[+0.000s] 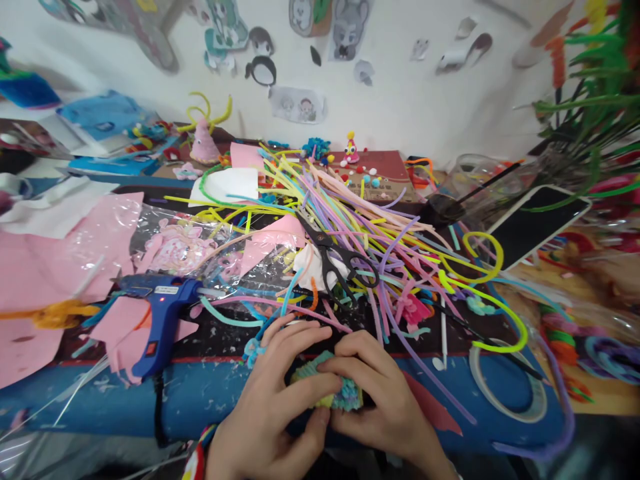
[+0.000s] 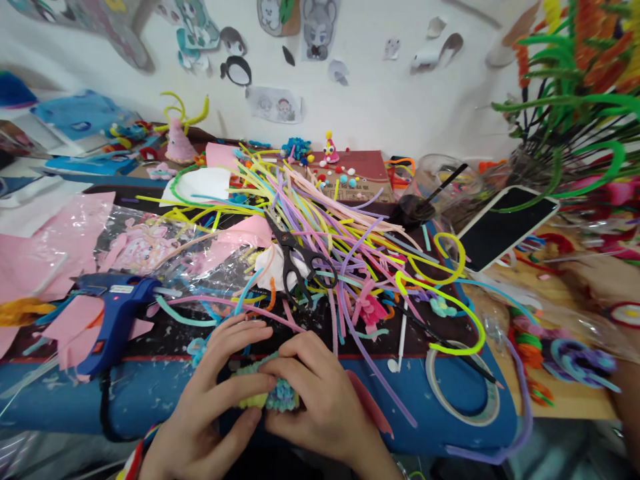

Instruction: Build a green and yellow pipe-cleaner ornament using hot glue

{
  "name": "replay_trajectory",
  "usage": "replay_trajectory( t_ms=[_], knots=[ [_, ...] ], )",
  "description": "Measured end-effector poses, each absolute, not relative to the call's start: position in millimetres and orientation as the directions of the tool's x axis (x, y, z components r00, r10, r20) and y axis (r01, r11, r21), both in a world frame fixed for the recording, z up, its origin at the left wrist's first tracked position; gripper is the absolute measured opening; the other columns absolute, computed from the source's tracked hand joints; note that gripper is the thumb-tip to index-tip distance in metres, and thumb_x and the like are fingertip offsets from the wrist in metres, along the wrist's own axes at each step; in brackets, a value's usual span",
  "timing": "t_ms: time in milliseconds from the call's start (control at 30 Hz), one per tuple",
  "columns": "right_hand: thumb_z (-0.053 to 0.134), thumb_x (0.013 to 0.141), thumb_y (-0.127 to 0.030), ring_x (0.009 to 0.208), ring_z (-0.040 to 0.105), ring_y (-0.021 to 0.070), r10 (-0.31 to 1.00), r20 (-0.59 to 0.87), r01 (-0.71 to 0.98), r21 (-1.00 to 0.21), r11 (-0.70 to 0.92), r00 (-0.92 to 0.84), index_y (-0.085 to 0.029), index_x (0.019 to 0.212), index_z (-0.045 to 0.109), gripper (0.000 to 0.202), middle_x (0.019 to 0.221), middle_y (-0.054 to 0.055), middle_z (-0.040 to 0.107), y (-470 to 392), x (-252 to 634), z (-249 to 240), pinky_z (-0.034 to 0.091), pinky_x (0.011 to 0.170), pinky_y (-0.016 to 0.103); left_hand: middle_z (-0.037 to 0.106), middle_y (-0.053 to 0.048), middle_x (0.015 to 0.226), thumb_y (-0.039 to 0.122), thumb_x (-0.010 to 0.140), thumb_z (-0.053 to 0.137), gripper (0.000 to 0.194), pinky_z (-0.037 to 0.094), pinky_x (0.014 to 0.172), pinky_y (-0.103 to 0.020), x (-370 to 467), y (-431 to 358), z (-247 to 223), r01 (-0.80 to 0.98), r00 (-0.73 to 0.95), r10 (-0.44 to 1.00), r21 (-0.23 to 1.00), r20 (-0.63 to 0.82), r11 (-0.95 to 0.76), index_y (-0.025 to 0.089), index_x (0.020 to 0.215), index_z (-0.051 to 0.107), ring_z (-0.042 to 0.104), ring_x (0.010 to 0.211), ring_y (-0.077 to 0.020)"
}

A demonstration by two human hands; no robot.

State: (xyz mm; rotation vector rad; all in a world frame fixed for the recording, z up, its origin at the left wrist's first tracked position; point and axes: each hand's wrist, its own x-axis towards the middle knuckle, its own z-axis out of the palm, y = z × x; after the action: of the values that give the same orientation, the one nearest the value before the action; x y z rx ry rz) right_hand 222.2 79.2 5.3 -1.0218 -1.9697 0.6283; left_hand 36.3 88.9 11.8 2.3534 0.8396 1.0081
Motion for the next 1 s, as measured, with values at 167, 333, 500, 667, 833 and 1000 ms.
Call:
replay_trajectory(
  t_ms=[167, 333, 500, 667, 833, 1000],
  knots=[
    [0.069, 0.078, -0.018, 0.077, 0.059, 0.0184, 0.833, 0.442, 0.425, -0.718, 0.551, -0.334, -0.018, 0.093, 0.064, 0.016, 0.085, 0.004, 0.06, 80, 222, 7, 0.051, 0.064, 0.031, 0.046, -0.01, 0.137, 0.002, 0.072, 0.051, 0.041, 0.03, 0.112, -0.057, 38, 88, 11, 0.379, 0.521, 0.697, 0.599, 0.492, -0.706, 0.022, 0.107, 0.058, 0.044, 0.13, -0.0295],
    [0.066, 0.08, -0.018, 0.076, 0.06, 0.0185, 0.832, 0.447, 0.434, -0.71, 0.554, -0.33, -0.02, 0.094, 0.063, 0.015, 0.085, 0.004, 0.06, 80, 221, 8, 0.052, 0.063, 0.031, 0.05, -0.011, 0.134, 0.003, 0.073, 0.054, 0.039, 0.033, 0.11, -0.057, 38, 87, 8, 0.405, 0.495, 0.706, 0.584, 0.507, -0.704, 0.021, 0.107, 0.059, 0.046, 0.128, -0.0297],
    [0.067, 0.079, -0.019, 0.076, 0.06, 0.0184, 0.829, 0.466, 0.436, -0.706, 0.559, -0.309, -0.02, 0.095, 0.062, 0.017, 0.085, 0.004, 0.062, 80, 221, 5, 0.052, 0.063, 0.03, 0.055, -0.01, 0.13, 0.005, 0.073, 0.057, 0.038, 0.034, 0.107, -0.059, 37, 85, 7, 0.424, 0.457, 0.73, 0.597, 0.508, -0.681, 0.022, 0.107, 0.06, 0.049, 0.124, -0.0303],
    [0.066, 0.076, -0.015, 0.078, 0.062, 0.0182, 0.835, 0.472, 0.398, -0.735, 0.549, -0.281, -0.02, 0.094, 0.059, 0.02, 0.087, 0.004, 0.064, 79, 223, 2, 0.053, 0.066, 0.03, 0.057, -0.01, 0.127, 0.004, 0.072, 0.057, 0.037, 0.033, 0.109, -0.058, 37, 85, 8, 0.404, 0.444, 0.751, 0.639, 0.489, -0.655, 0.021, 0.104, 0.06, 0.049, 0.124, -0.0302],
    [0.067, 0.073, -0.011, 0.077, 0.064, 0.0166, 0.843, 0.469, 0.356, -0.765, 0.537, -0.263, -0.023, 0.091, 0.056, 0.024, 0.088, 0.002, 0.064, 79, 223, 0, 0.053, 0.066, 0.028, 0.057, -0.01, 0.126, 0.005, 0.071, 0.058, 0.037, 0.031, 0.11, -0.057, 37, 85, 8, 0.403, 0.437, 0.775, 0.67, 0.457, -0.623, 0.022, 0.104, 0.06, 0.049, 0.124, -0.0299],
    [0.065, 0.069, -0.007, 0.077, 0.064, 0.0165, 0.849, 0.463, 0.347, -0.775, 0.528, -0.257, -0.024, 0.09, 0.054, 0.029, 0.089, 0.002, 0.064, 78, 223, -2, 0.052, 0.065, 0.028, 0.057, -0.009, 0.125, 0.006, 0.071, 0.059, 0.037, 0.031, 0.11, -0.056, 37, 85, 8, 0.407, 0.436, 0.779, 0.673, 0.452, -0.618, 0.023, 0.103, 0.061, 0.049, 0.125, -0.03]
  ],
)
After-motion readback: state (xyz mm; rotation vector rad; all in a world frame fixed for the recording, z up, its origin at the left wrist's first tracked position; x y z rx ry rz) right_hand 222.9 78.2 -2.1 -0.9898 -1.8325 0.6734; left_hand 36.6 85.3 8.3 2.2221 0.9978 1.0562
